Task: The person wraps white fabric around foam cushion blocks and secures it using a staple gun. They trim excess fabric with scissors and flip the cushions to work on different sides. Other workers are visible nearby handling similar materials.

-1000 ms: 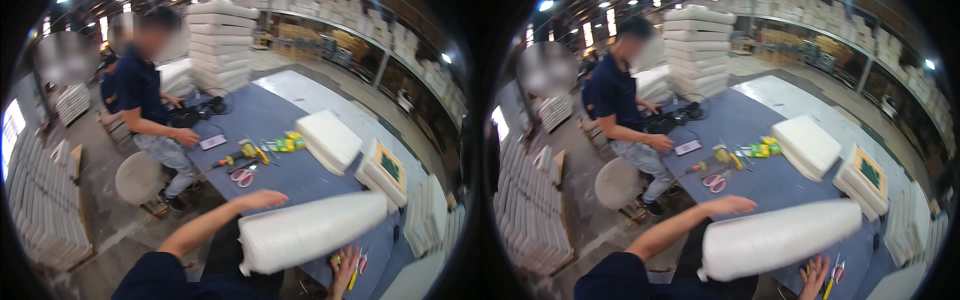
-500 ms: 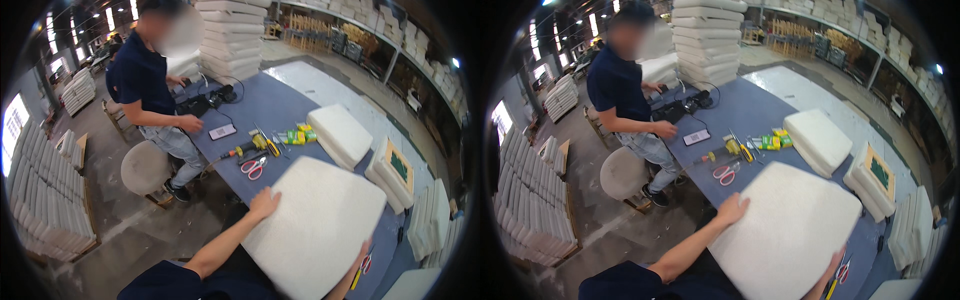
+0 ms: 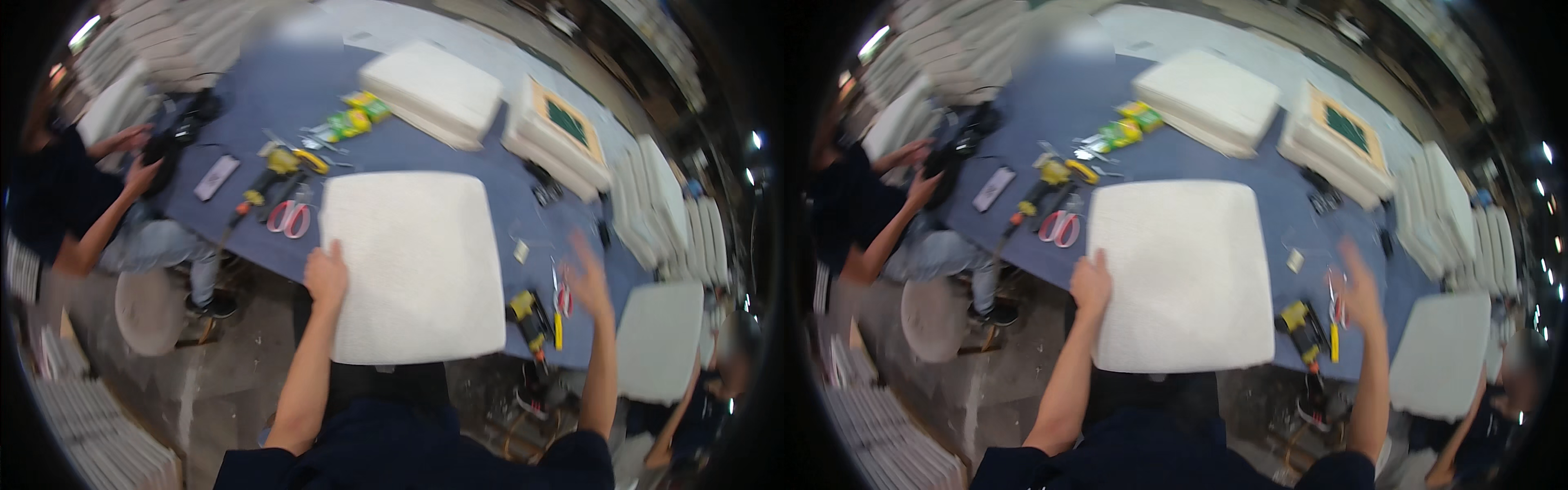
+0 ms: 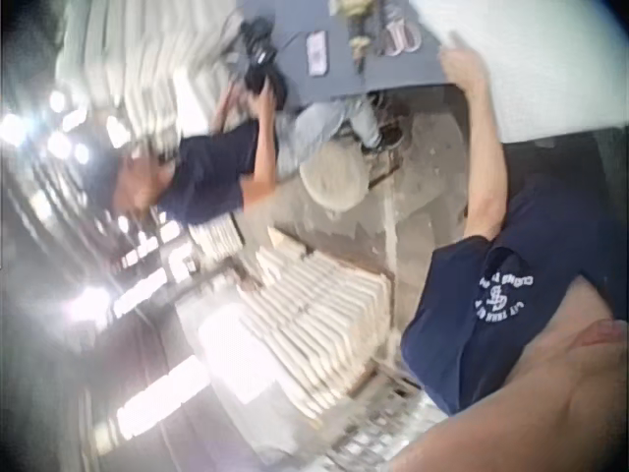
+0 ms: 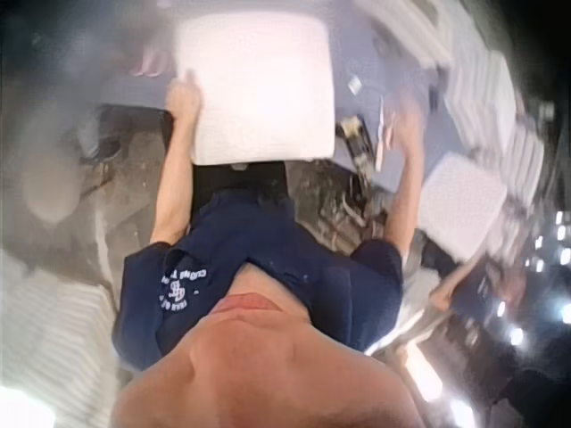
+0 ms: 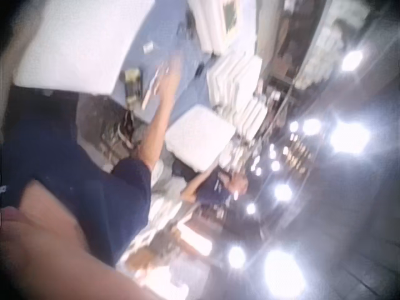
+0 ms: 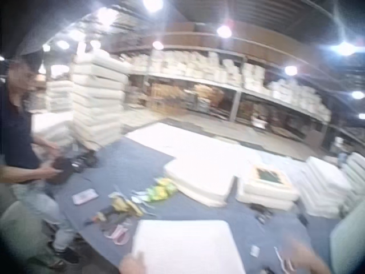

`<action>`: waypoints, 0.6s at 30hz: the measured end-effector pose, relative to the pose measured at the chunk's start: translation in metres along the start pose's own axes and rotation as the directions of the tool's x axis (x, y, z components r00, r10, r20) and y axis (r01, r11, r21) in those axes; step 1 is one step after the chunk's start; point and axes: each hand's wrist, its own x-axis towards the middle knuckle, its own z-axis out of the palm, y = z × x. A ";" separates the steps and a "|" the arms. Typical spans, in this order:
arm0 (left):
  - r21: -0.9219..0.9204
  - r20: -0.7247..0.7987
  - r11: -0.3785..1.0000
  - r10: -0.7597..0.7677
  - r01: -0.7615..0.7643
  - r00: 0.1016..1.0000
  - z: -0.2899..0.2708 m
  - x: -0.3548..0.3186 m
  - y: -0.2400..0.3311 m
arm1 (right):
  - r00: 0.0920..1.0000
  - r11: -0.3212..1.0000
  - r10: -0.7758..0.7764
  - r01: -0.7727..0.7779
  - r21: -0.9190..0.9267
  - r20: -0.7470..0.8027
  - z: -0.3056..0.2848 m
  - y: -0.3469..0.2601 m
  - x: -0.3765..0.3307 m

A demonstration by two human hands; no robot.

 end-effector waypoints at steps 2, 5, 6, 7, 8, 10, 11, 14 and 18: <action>-0.014 0.000 0.999 0.028 -0.028 1.000 -0.001 -0.007 0.009 | 0.869 0.985 0.171 -0.146 0.090 -0.465 -0.052 0.025 0.038; -0.019 -0.001 0.997 0.073 -0.073 0.997 0.002 0.000 0.000 | 0.510 0.957 0.284 -0.095 0.276 -0.812 -0.039 0.009 0.091; 0.001 -0.023 0.998 0.068 -0.068 0.997 0.004 0.000 -0.002 | 0.399 0.939 0.342 -0.188 0.289 -0.851 -0.003 -0.001 0.109; -0.021 -0.074 0.996 0.081 -0.083 0.994 0.013 0.012 0.015 | 0.388 0.978 0.003 -0.195 -0.079 -0.922 0.059 0.030 0.138; 0.072 -0.300 0.971 0.237 -0.226 0.924 0.019 0.035 -0.054 | 0.690 0.982 0.048 -0.164 -0.091 -0.722 0.166 -0.046 0.170; 0.011 -0.235 0.970 0.237 -0.241 0.942 0.030 0.036 -0.048 | 0.982 0.967 0.111 -0.142 -0.212 -0.150 0.284 -0.160 0.162; -0.065 -0.247 0.968 0.220 -0.243 0.944 0.028 0.038 -0.059 | 0.989 0.979 0.128 -0.115 0.171 -0.071 0.300 -0.184 0.155; -0.196 -0.019 0.978 0.072 -0.074 0.997 0.014 0.021 -0.024 | 0.925 0.801 -0.296 0.105 0.590 0.237 0.235 -0.206 0.107; -0.251 0.016 0.967 0.044 -0.038 0.999 0.006 0.012 -0.023 | 0.959 0.911 -0.113 -0.005 0.413 0.260 0.138 -0.146 0.055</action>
